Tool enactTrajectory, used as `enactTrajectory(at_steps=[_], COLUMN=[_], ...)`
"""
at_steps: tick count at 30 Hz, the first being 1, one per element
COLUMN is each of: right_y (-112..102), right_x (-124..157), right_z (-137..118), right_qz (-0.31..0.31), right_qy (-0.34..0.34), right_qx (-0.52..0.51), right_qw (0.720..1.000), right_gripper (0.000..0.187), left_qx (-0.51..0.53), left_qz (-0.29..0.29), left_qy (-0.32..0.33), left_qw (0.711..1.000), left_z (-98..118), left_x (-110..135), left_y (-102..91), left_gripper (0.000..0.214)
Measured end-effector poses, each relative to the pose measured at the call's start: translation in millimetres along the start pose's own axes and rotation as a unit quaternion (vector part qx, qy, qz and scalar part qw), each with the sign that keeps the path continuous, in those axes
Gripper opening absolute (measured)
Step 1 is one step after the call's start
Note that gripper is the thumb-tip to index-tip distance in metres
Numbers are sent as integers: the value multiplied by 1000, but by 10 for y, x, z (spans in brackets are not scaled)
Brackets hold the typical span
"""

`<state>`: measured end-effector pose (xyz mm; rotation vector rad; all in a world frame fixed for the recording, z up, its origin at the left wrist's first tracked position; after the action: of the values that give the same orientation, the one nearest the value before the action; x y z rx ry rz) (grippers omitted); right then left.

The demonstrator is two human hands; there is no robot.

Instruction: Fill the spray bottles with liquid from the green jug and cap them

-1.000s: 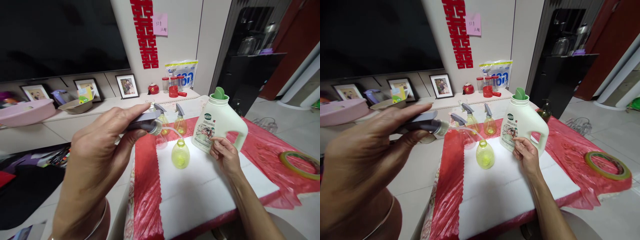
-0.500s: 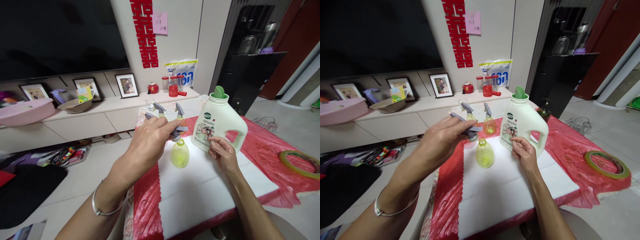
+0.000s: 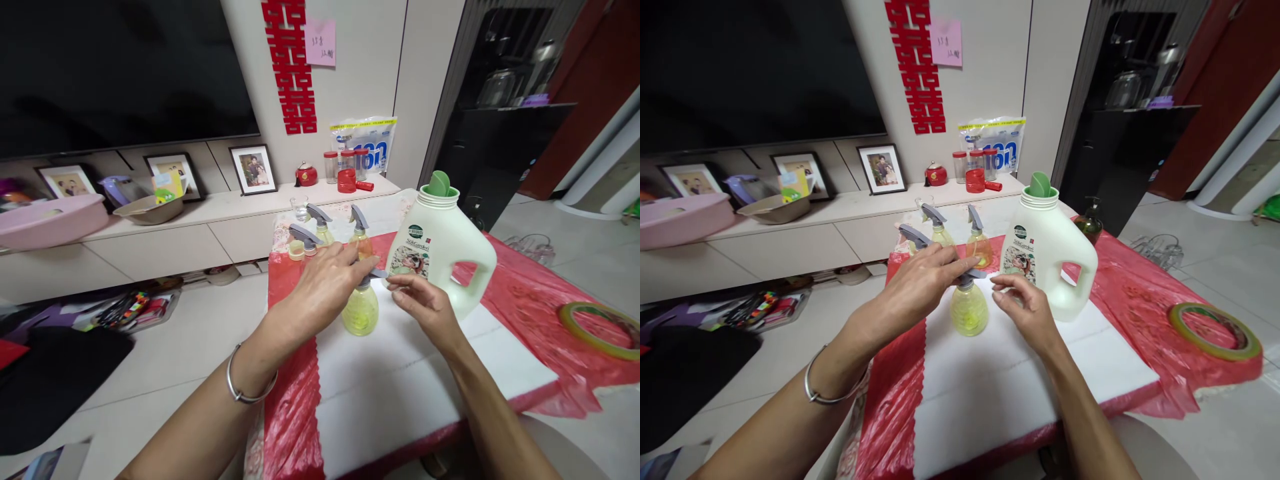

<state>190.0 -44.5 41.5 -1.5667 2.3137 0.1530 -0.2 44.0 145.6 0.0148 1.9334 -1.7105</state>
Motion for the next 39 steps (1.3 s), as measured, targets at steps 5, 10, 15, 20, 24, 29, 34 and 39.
enactTrajectory(at_steps=[5,10,15,20,24,29,34,39], right_y=[274,452,498,503,528,560,565,570], right_x=[-52,-106,-125,-113,-98,-89,-82,-48], right_z=[-109,-123,-98,-101,-124,-136,-158,-207], right_qz=[-58,-68,-48,-32,-23,-10,3,23], right_qy=[-35,-41,-25,-28,-53,-95,-133,-155], right_qx=[25,19,7,12,28,57,87,117], right_qw=[997,997,999,999,998,994,987,981], right_gripper=[41,33,30,26,23,19,19,16], left_qx=[17,55,98,306,435,454,530,525], left_qz=[42,77,251,485,380,307,297,296], left_qy=[8,15,-56,-239,-309,-310,-307,-299], left_qw=[999,995,961,784,756,777,732,740], left_z=[-51,-104,-26,231,436,454,416,427], left_x=[94,134,220,519,616,497,433,444], left_y=[121,216,243,628,965,1089,1202,1210], left_gripper=[29,31,44,19,17,34,32,31])
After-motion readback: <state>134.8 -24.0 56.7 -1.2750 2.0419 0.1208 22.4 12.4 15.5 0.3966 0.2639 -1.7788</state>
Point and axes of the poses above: each hand's wrist, its own x-axis away from the middle knuckle, its own y-axis out of the palm, z = x × y, the point moved 1 cm from there along -x, towards the middle knuckle, and after that the axes turned 1 degree about z, right-handed, at the moved point
